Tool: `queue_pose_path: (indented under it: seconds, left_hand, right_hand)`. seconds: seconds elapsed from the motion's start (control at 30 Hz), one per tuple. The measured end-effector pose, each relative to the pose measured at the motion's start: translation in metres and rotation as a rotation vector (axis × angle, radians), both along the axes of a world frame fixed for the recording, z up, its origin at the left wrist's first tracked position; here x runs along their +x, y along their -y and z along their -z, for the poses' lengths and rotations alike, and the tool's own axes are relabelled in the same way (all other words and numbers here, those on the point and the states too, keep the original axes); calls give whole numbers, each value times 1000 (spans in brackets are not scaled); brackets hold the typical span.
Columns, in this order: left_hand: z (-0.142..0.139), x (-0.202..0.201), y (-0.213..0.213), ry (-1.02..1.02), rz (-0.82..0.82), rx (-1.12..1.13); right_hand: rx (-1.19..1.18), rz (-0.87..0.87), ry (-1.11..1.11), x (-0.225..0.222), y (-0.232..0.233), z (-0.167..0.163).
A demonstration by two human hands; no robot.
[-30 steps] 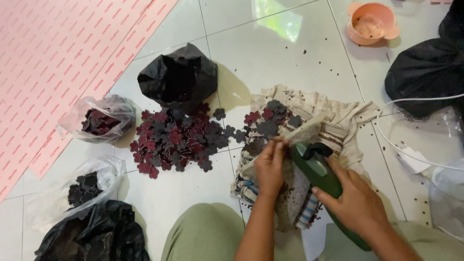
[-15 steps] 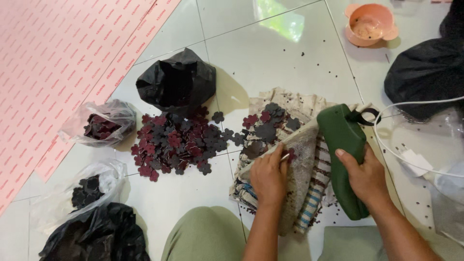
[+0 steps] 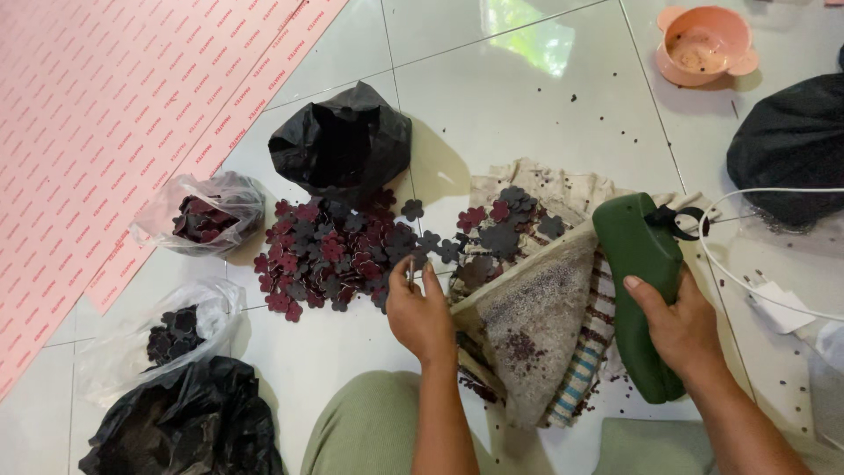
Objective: The person sits on the floor and finishes flower-shaped fabric pieces, holding each piece against a cloth pad while rubbing and smoothing its edges with a small stick-like tool, then sets the finished piece with a growing pile of completed flower cutouts.
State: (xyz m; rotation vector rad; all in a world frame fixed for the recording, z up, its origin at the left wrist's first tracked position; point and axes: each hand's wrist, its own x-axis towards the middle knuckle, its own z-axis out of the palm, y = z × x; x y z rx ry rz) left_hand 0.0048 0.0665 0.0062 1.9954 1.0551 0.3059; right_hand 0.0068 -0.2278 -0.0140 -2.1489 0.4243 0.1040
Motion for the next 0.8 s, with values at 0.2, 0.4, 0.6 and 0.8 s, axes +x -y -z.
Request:
queue_pose_path:
  seconds: [0.2,0.4,0.6,0.8]
  left_hand:
    - [12,30,33,-66,386,187]
    - [8,44,45,-200,410,202]
    - [3,22,49,53,480,306]
    - [9,-8,61,373,801,685]
  right_hand:
    - [-37,-2,-23,1,-1,0]
    - [-7,-4,-5,1,-2,0]
    - [27,1,-13,4,-5,-1]
    - [30,10,-14,4,-6,-1]
